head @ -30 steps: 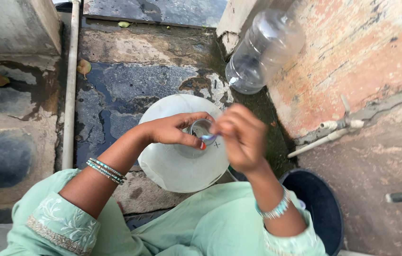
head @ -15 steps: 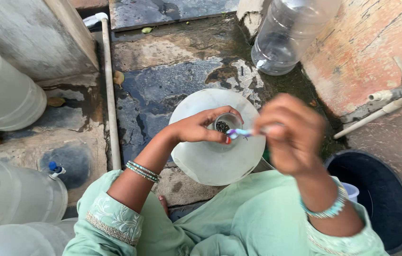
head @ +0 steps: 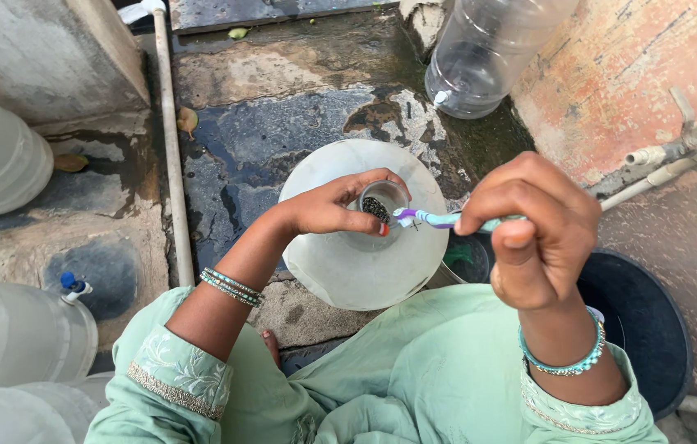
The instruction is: The person sits on the ground beside a large water jug and scrubs a small glass cup using a toothbrush, repeatedly brushing the inside and rim of the cup. They dip the cup and brush in water from a metal container and continue scrubbing the same cup throughout the episode.
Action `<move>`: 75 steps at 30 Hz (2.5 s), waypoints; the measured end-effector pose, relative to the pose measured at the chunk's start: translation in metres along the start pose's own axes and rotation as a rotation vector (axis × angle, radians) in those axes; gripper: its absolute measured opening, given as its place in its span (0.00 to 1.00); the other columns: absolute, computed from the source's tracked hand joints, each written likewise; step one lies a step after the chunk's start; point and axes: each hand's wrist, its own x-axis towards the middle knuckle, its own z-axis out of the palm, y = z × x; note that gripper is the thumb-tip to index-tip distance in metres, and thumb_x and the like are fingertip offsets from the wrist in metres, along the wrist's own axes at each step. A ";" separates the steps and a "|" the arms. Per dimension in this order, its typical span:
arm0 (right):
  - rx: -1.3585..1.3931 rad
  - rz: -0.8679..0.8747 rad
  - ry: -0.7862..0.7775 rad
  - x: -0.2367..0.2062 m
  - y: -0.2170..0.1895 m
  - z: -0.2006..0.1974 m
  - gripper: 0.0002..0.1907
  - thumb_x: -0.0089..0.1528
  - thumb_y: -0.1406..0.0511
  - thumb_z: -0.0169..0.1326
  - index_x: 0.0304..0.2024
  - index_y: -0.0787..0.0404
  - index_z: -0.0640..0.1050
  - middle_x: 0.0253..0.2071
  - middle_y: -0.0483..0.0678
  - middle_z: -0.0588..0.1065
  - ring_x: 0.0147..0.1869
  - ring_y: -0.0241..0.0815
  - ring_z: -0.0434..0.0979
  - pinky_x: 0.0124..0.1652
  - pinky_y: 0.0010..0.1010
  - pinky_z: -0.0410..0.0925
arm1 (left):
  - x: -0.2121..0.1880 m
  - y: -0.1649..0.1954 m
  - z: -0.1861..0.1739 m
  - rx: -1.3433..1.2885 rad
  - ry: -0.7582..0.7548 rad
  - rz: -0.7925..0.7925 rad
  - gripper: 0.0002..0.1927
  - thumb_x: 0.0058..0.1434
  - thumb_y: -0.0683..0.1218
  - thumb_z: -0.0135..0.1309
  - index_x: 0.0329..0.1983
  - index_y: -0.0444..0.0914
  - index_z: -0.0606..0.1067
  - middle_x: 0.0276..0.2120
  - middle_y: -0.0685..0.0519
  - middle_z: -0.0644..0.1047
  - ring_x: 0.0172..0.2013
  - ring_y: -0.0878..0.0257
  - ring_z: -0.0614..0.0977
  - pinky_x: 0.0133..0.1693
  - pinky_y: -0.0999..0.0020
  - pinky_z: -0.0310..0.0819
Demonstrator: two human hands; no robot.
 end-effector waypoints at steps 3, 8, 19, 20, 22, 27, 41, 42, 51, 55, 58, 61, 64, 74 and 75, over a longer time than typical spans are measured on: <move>0.033 -0.014 -0.020 0.004 0.011 0.014 0.30 0.77 0.49 0.40 0.31 0.63 0.75 0.33 0.48 0.73 0.32 0.38 0.72 0.33 0.27 0.64 | 0.001 0.000 0.000 0.005 0.002 0.015 0.28 0.57 0.43 0.60 0.62 0.37 0.71 0.49 0.54 0.76 0.52 0.67 0.75 0.57 0.68 0.69; 0.103 0.029 -0.245 0.007 0.052 0.064 0.22 0.74 0.56 0.44 0.31 0.63 0.75 0.31 0.50 0.71 0.32 0.45 0.73 0.34 0.34 0.65 | 0.000 -0.013 0.001 -0.067 0.030 -0.005 0.29 0.56 0.42 0.59 0.62 0.38 0.68 0.48 0.56 0.75 0.52 0.68 0.76 0.57 0.67 0.70; -0.134 -0.058 -0.475 0.010 0.050 0.060 0.12 0.69 0.60 0.50 0.36 0.61 0.76 0.34 0.48 0.71 0.39 0.52 0.74 0.40 0.43 0.64 | -0.002 -0.041 0.001 -0.112 0.038 -0.106 0.25 0.56 0.44 0.61 0.57 0.37 0.71 0.48 0.52 0.78 0.51 0.65 0.78 0.55 0.66 0.74; -0.154 -0.089 -0.481 0.011 0.048 0.060 0.11 0.68 0.60 0.51 0.36 0.62 0.75 0.35 0.49 0.71 0.40 0.52 0.73 0.41 0.44 0.64 | -0.001 -0.042 0.003 -0.016 0.036 -0.065 0.24 0.56 0.44 0.61 0.56 0.37 0.72 0.49 0.52 0.78 0.52 0.64 0.78 0.55 0.65 0.74; -0.193 -0.155 -0.490 0.012 0.046 0.059 0.10 0.66 0.61 0.53 0.36 0.62 0.75 0.36 0.51 0.70 0.42 0.53 0.71 0.44 0.44 0.65 | 0.001 -0.045 0.009 0.179 0.034 0.016 0.23 0.57 0.45 0.62 0.55 0.36 0.74 0.52 0.51 0.78 0.54 0.63 0.78 0.56 0.65 0.73; -0.242 -0.108 -0.482 0.012 0.046 0.054 0.09 0.65 0.62 0.54 0.34 0.62 0.75 0.36 0.50 0.72 0.41 0.54 0.72 0.41 0.44 0.65 | 0.006 -0.045 0.024 0.122 0.045 0.021 0.24 0.56 0.45 0.62 0.56 0.36 0.74 0.52 0.51 0.78 0.56 0.62 0.78 0.58 0.65 0.72; -0.042 0.416 -0.045 0.003 0.075 0.056 0.19 0.72 0.60 0.51 0.32 0.65 0.82 0.24 0.48 0.74 0.27 0.40 0.71 0.29 0.31 0.62 | 0.016 -0.027 0.059 0.355 0.527 0.321 0.44 0.51 0.50 0.73 0.67 0.35 0.63 0.54 0.44 0.75 0.57 0.54 0.76 0.60 0.60 0.69; -0.035 0.392 -0.038 0.003 0.077 0.056 0.19 0.73 0.60 0.50 0.32 0.65 0.81 0.25 0.48 0.75 0.27 0.40 0.72 0.30 0.31 0.63 | 0.018 -0.027 0.064 0.421 0.614 0.254 0.42 0.51 0.51 0.73 0.65 0.35 0.64 0.53 0.44 0.76 0.56 0.52 0.79 0.57 0.60 0.71; -0.058 0.233 -0.247 0.009 0.073 0.049 0.21 0.75 0.60 0.43 0.32 0.65 0.76 0.30 0.51 0.75 0.33 0.48 0.77 0.36 0.36 0.68 | 0.011 -0.024 0.037 0.559 0.313 0.369 0.47 0.51 0.47 0.71 0.68 0.32 0.57 0.54 0.38 0.74 0.55 0.41 0.77 0.56 0.55 0.71; -0.057 0.116 -0.479 0.021 0.065 0.034 0.17 0.73 0.62 0.45 0.32 0.63 0.76 0.30 0.52 0.73 0.34 0.52 0.76 0.36 0.39 0.68 | 0.002 -0.025 0.029 0.475 0.157 0.232 0.44 0.49 0.47 0.71 0.65 0.34 0.62 0.51 0.40 0.76 0.53 0.43 0.78 0.56 0.56 0.71; -0.174 -0.119 -0.501 0.020 0.054 0.033 0.11 0.69 0.62 0.50 0.35 0.63 0.74 0.35 0.53 0.73 0.41 0.57 0.74 0.42 0.44 0.67 | 0.001 -0.026 0.031 0.455 0.073 0.177 0.37 0.52 0.48 0.71 0.63 0.37 0.68 0.53 0.44 0.79 0.56 0.49 0.81 0.60 0.59 0.73; -0.205 0.012 -0.513 0.016 0.045 0.040 0.08 0.68 0.65 0.52 0.38 0.65 0.73 0.35 0.56 0.72 0.40 0.59 0.73 0.40 0.46 0.66 | 0.001 -0.024 0.035 0.414 0.087 0.202 0.39 0.53 0.49 0.73 0.65 0.37 0.67 0.58 0.43 0.75 0.61 0.50 0.76 0.63 0.59 0.68; -0.075 0.101 -0.412 0.014 0.042 0.042 0.06 0.71 0.67 0.47 0.43 0.66 0.72 0.38 0.54 0.73 0.43 0.56 0.75 0.41 0.42 0.67 | 0.005 -0.020 0.033 0.304 0.088 0.149 0.42 0.54 0.52 0.71 0.67 0.37 0.64 0.59 0.47 0.75 0.63 0.56 0.75 0.65 0.61 0.66; 0.064 0.297 -0.387 0.007 0.042 0.044 0.10 0.70 0.62 0.52 0.46 0.63 0.77 0.38 0.50 0.79 0.38 0.44 0.80 0.38 0.33 0.70 | 0.008 -0.020 0.018 0.031 0.165 0.102 0.44 0.57 0.48 0.67 0.74 0.38 0.61 0.65 0.52 0.71 0.67 0.62 0.68 0.70 0.62 0.55; -0.014 0.310 -0.391 0.007 0.044 0.047 0.10 0.68 0.62 0.55 0.44 0.62 0.79 0.35 0.51 0.79 0.35 0.45 0.78 0.35 0.34 0.68 | 0.008 -0.020 0.017 0.021 0.150 0.110 0.42 0.58 0.48 0.67 0.74 0.38 0.62 0.64 0.52 0.72 0.66 0.62 0.69 0.69 0.62 0.57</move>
